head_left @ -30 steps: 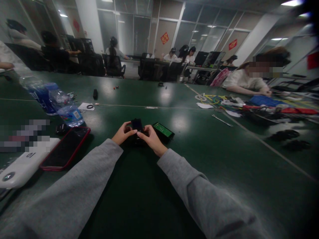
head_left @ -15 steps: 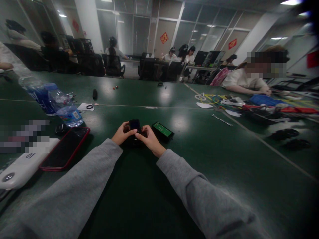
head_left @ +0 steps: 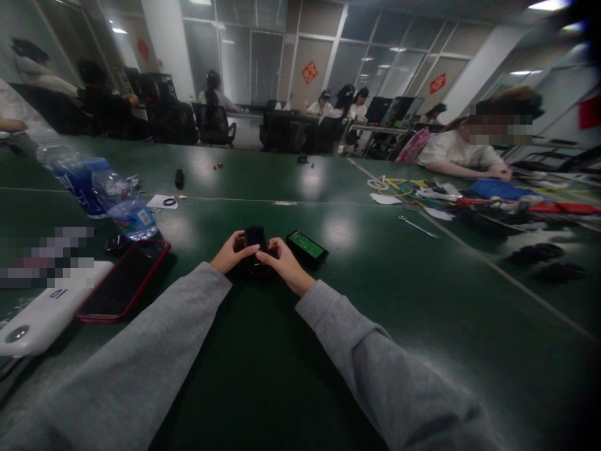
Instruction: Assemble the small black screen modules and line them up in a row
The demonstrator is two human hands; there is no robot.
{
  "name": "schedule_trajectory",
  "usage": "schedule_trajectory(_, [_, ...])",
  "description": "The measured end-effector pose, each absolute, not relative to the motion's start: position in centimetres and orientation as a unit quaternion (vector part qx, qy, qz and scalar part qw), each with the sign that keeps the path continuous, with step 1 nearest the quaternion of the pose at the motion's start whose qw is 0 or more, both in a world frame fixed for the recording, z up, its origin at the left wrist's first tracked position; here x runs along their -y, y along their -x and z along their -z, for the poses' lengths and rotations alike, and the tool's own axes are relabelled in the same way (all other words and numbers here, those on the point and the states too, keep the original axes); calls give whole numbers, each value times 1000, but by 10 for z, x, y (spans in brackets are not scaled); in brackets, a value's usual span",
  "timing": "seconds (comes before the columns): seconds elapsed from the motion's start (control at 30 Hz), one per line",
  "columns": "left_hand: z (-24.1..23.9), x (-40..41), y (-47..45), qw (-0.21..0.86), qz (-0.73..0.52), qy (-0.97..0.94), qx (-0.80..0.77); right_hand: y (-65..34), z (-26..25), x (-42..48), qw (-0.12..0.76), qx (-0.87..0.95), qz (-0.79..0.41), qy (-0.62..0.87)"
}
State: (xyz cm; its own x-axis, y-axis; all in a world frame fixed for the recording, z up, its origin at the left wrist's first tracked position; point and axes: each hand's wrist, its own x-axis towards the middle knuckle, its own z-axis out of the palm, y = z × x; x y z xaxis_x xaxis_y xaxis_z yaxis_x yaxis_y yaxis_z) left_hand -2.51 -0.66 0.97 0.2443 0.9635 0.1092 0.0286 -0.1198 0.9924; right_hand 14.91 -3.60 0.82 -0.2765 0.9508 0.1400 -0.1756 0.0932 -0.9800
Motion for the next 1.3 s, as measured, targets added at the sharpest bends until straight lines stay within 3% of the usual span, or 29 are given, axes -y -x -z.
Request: schedule_trajectory(1.3, [-7, 6, 25, 536, -453, -561, -439, -153, -10, 35, 482, 535, -597, 355])
